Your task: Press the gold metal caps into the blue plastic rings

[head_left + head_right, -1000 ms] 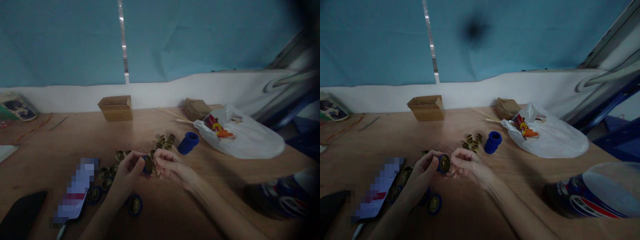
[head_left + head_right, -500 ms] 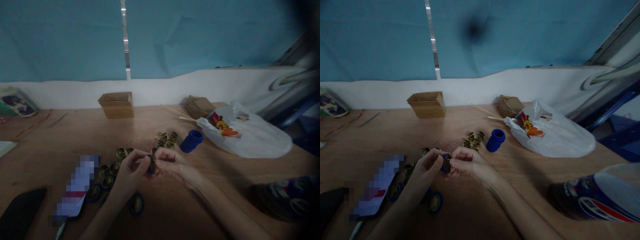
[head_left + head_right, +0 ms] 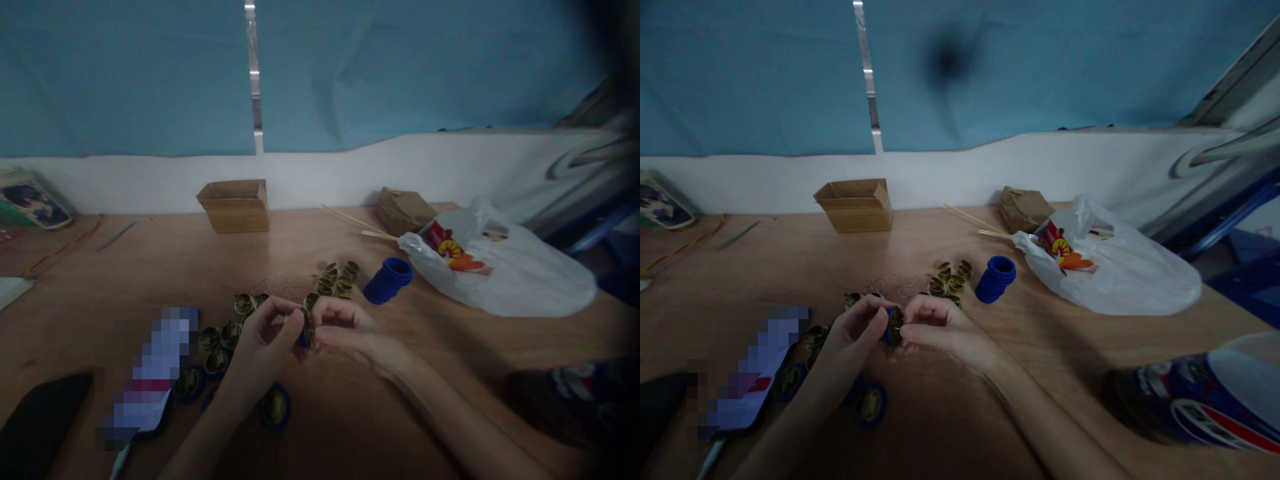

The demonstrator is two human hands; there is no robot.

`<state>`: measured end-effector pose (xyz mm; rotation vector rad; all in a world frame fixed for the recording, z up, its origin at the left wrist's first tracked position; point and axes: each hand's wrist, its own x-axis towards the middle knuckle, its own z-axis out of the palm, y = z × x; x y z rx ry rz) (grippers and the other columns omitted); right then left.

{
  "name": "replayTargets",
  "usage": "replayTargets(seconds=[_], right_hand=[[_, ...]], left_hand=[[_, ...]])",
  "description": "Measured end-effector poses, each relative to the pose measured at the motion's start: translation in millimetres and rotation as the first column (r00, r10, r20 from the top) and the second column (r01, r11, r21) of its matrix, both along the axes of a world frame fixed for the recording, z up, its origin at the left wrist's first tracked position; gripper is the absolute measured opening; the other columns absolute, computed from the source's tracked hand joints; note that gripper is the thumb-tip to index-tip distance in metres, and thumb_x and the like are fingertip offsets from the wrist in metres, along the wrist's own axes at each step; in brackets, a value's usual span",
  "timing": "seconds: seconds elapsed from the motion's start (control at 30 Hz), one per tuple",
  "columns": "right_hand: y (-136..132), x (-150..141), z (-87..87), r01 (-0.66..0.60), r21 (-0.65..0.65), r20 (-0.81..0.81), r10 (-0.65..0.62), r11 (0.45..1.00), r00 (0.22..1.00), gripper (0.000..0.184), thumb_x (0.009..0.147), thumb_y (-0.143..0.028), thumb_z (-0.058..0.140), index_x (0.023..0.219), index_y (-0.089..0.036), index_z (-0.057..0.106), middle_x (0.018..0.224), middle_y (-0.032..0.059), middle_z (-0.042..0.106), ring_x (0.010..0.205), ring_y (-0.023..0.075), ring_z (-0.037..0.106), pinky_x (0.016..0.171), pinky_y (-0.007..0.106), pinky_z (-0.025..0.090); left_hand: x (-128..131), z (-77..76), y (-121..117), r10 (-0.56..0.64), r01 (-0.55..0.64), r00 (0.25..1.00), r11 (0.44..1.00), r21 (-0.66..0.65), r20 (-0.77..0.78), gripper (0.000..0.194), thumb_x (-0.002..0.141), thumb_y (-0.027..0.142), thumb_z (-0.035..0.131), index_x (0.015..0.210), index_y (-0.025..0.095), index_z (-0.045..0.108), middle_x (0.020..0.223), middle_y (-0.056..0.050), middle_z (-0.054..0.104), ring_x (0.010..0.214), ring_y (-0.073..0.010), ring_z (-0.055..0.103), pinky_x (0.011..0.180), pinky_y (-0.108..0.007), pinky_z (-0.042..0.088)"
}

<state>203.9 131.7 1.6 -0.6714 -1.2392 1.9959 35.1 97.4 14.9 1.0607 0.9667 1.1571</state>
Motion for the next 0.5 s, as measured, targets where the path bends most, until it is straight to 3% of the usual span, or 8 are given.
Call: replayTargets(seconds=[0.3,0.5], right_hand=[[-0.1,0.8,-2.1,-0.019,0.036,-0.055,0.021,0.999,0.998,0.018,0.078,-0.025,0.075,0.082,-0.015,0.061,0.070,-0.0011,0.068,0.061,0.0076,0.062,0.058,0.019,0.047],[-2.1,0.4,1.9,-0.027,0.076,0.000,0.027,0.997,1.000,0.017,0.078,-0.023,0.075,0.080,-0.015,0.060,0.071,-0.0013,0.068,0.062,0.0081,0.062,0.059,0.020,0.046]], left_hand=[[-0.6,2.2,0.0,-0.021,0.021,0.999,1.000,0.001,0.028,0.025,0.085,0.040,0.063,0.081,0.016,0.058,0.063,0.000,0.065,0.051,-0.0102,0.060,0.046,-0.020,0.050],[-1.3,3.0,-0.6,-0.002,0.001,1.000,1.000,-0.013,-0.025,0.025,0.083,0.041,0.064,0.083,0.017,0.061,0.065,0.001,0.062,0.051,-0.0116,0.059,0.047,-0.022,0.050]])
